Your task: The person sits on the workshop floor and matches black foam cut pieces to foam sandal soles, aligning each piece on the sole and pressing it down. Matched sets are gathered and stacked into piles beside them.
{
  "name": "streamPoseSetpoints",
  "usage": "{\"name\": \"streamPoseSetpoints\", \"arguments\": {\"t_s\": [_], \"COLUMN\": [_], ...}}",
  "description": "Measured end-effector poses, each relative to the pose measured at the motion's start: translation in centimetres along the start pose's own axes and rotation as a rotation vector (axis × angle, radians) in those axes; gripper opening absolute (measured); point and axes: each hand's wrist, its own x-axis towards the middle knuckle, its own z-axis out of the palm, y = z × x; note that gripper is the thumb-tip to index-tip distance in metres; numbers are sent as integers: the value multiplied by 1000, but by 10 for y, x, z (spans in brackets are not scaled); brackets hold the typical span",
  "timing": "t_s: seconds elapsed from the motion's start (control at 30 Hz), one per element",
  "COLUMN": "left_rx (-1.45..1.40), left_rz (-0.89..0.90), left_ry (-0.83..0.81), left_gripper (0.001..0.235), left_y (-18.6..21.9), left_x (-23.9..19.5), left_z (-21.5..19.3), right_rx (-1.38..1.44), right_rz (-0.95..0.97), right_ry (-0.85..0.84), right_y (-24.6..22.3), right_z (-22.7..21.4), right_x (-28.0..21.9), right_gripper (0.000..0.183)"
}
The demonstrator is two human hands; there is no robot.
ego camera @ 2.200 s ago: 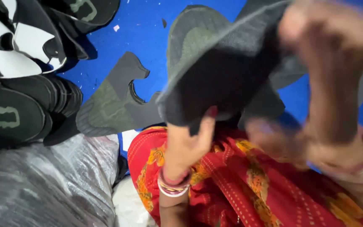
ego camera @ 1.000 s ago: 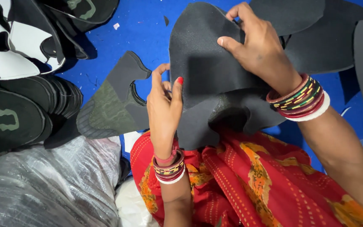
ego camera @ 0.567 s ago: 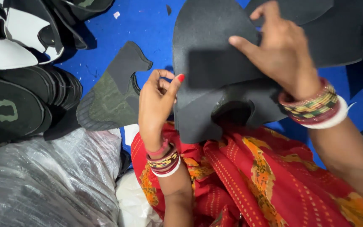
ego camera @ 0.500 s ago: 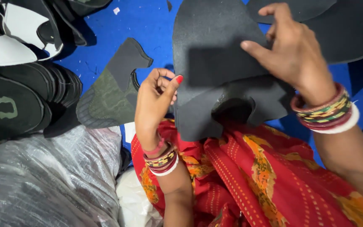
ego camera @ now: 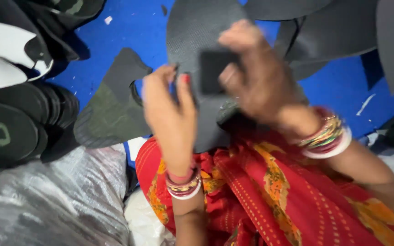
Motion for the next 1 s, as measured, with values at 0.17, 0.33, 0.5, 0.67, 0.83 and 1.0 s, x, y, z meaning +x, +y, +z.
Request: {"name": "streamPoseSetpoints", "arguments": {"t_s": [0.17,0.33,0.5,0.67,0.83,1.0], "left_rx": [250,200,226,405,402,491], "left_rz": [629,602,603,612,558,460], "left_ry": [-76,-87,-16,-75,-15,-119], "left_gripper": [67,72,76,79,75,68], "left_y": [-42,-26,-24,-29,-25,-23], "left_x": [1,-2,-4,1,-6,1], "left_z": [80,70,74,75,83,75], "right_rx": [214,18,-369,2,-183,-122], "right_rz": [-128,-14,103,-351,-218,-383], "right_ry": [-205,-225,-208,-384,-445,-294], "right_y": [-2,27,35,18,50,36], "right_z": [55,20,2,72,85,91], "right_x": [-27,-34,-22,31,95,86], "right_gripper": [77,77,81,86,58,56]}}
